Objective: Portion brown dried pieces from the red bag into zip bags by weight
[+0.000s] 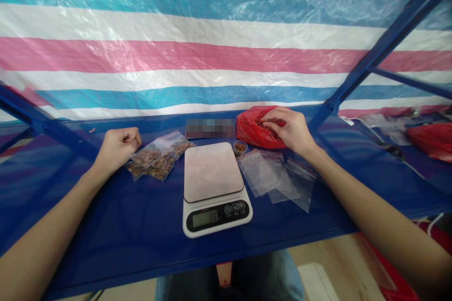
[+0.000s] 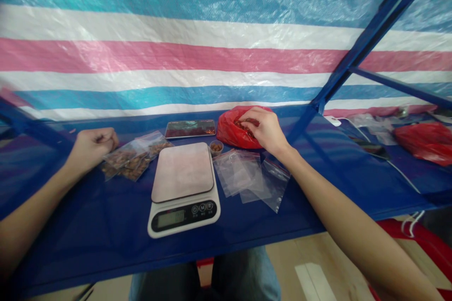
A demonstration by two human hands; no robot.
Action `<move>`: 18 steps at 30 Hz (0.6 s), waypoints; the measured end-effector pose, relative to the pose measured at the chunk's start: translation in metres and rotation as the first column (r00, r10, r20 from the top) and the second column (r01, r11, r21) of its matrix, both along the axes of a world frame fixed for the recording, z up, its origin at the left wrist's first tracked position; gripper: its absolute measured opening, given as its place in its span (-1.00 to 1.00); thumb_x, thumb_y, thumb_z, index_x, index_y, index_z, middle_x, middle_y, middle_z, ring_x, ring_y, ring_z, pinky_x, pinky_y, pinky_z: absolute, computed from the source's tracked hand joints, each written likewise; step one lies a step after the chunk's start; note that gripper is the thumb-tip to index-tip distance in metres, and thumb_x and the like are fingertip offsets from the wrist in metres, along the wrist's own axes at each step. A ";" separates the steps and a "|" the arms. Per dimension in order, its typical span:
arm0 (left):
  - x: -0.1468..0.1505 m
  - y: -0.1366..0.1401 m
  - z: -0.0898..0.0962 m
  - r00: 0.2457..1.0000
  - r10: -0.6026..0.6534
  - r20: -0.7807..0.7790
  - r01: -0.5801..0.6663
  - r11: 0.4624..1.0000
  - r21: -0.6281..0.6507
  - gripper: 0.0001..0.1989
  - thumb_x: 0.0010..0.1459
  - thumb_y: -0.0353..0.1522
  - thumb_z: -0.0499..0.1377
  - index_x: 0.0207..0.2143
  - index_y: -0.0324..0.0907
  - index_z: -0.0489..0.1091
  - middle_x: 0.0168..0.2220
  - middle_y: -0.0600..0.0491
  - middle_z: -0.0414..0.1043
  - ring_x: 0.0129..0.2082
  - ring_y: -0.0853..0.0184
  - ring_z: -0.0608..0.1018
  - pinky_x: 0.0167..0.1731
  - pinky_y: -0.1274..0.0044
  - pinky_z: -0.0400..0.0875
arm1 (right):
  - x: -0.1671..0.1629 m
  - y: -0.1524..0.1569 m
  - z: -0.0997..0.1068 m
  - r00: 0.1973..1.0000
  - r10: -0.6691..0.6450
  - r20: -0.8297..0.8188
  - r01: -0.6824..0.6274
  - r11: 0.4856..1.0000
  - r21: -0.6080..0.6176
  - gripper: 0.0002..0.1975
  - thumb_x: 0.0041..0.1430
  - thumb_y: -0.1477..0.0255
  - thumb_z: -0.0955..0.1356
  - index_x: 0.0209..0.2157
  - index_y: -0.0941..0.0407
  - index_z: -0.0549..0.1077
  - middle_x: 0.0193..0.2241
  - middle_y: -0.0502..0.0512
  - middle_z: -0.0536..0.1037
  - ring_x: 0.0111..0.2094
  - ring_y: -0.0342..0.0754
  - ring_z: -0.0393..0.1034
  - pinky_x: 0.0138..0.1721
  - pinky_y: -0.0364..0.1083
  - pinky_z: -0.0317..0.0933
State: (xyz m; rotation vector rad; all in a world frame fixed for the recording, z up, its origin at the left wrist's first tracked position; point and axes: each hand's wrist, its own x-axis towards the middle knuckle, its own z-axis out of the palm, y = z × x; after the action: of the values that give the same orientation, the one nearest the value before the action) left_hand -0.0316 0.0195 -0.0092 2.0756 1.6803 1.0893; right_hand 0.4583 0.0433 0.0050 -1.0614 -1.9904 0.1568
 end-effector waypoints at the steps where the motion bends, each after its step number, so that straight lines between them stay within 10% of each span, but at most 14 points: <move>1: 0.000 0.000 0.000 1.000 0.001 -0.002 -0.001 1.000 -0.002 -0.80 -0.18 -0.39 0.04 -0.68 -0.08 0.00 -0.68 0.12 0.30 -0.61 0.42 0.31 -0.54 0.57 0.16 | -0.002 -0.002 0.003 1.000 -0.010 -0.028 0.010 1.000 0.003 -0.90 0.27 0.39 0.47 -0.29 0.07 0.70 -0.26 0.17 0.72 -0.21 0.13 0.61 -0.09 0.10 0.46; 12: -0.007 0.005 -0.007 1.000 -0.025 -0.009 0.025 1.000 -0.016 -0.79 -0.17 -0.38 0.05 -0.67 -0.08 0.00 -0.66 0.12 0.28 -0.59 0.41 0.29 -0.54 0.57 0.15 | -0.069 -0.038 0.017 0.923 0.317 -0.216 -0.362 0.906 -0.218 -0.98 0.22 0.40 0.56 -0.31 0.03 0.71 -0.29 0.08 0.72 -0.21 0.04 0.60 -0.09 0.02 0.47; 18: -0.006 0.006 -0.007 1.000 -0.027 -0.014 0.026 0.999 -0.022 -0.79 -0.14 -0.37 0.05 -0.66 -0.07 0.01 -0.66 0.11 0.28 -0.59 0.40 0.31 -0.54 0.57 0.16 | -0.070 -0.035 -0.004 0.882 0.248 -0.402 -0.402 0.840 -0.364 -0.90 0.17 0.34 0.59 -0.28 0.04 0.72 -0.27 0.08 0.71 -0.26 -0.01 0.60 -0.17 -0.02 0.52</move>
State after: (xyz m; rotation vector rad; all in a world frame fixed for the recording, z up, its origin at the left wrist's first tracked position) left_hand -0.0376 0.0250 -0.0165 2.0909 1.6591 1.0454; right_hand 0.3886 0.0085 0.0015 -0.8681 -1.8366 0.9568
